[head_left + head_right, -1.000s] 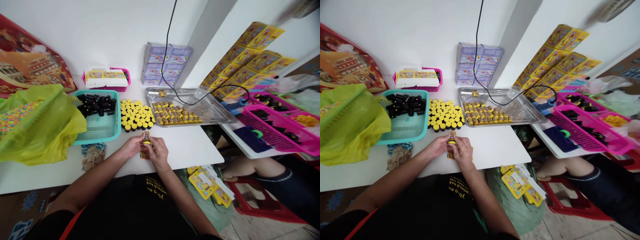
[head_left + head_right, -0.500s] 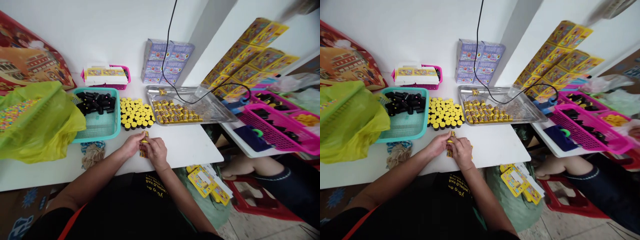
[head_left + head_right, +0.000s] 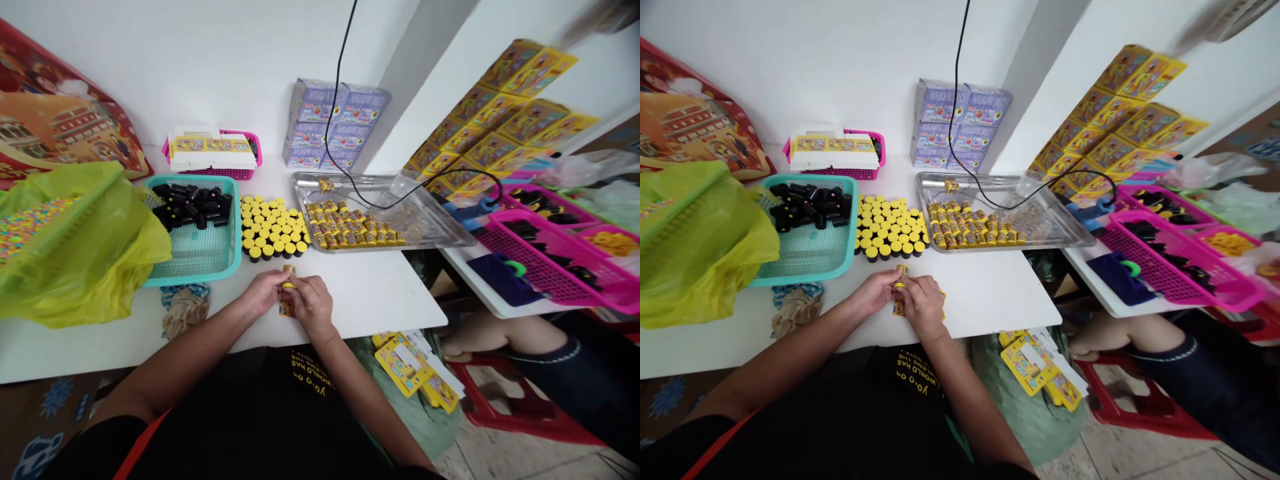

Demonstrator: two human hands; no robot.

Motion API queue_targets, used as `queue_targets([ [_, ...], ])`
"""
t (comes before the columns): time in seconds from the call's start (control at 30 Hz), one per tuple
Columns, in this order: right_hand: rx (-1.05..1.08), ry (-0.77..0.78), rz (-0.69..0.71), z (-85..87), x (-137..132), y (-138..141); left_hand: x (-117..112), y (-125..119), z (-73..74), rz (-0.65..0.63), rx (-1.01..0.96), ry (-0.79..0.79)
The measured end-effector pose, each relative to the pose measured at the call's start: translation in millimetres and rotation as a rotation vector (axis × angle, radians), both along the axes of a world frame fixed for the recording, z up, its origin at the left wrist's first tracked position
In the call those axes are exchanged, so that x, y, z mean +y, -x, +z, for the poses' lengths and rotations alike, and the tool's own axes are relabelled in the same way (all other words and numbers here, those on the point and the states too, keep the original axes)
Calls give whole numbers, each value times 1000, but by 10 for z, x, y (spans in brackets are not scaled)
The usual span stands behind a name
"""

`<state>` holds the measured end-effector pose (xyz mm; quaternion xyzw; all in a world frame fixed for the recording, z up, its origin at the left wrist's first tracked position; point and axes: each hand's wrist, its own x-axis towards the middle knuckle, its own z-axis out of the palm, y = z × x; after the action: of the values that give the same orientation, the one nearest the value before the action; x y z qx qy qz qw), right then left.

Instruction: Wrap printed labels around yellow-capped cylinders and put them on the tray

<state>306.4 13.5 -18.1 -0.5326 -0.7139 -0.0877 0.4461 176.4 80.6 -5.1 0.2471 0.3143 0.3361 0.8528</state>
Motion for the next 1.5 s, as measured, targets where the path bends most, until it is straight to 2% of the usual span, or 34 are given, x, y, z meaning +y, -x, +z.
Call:
queue_targets([
  [0.13,1,-31,-20,2,-8,2,-19,-17,-11,-36,9,34],
  [0.27,78,-16,-86,32,-25,-4,-23,-8,38,-71,-56,35],
  [0.47,67,-10,-39,25,-9,-11,5,31,96,-54,-98,12],
  [0.77,0,-37,-33,-18,29,-4,-7,10,15,-34,4,-29],
  [0.97,1,-102,-60,-34,-2,-25,-53,-3,36,-106,-35,-14],
  [1.13,87,-36,-70,-11,-27,-29,-37,3,77,-62,-88,15],
  [1.5,46,30,-44,0,24,9,-8,21,112,-3,-52,-5],
])
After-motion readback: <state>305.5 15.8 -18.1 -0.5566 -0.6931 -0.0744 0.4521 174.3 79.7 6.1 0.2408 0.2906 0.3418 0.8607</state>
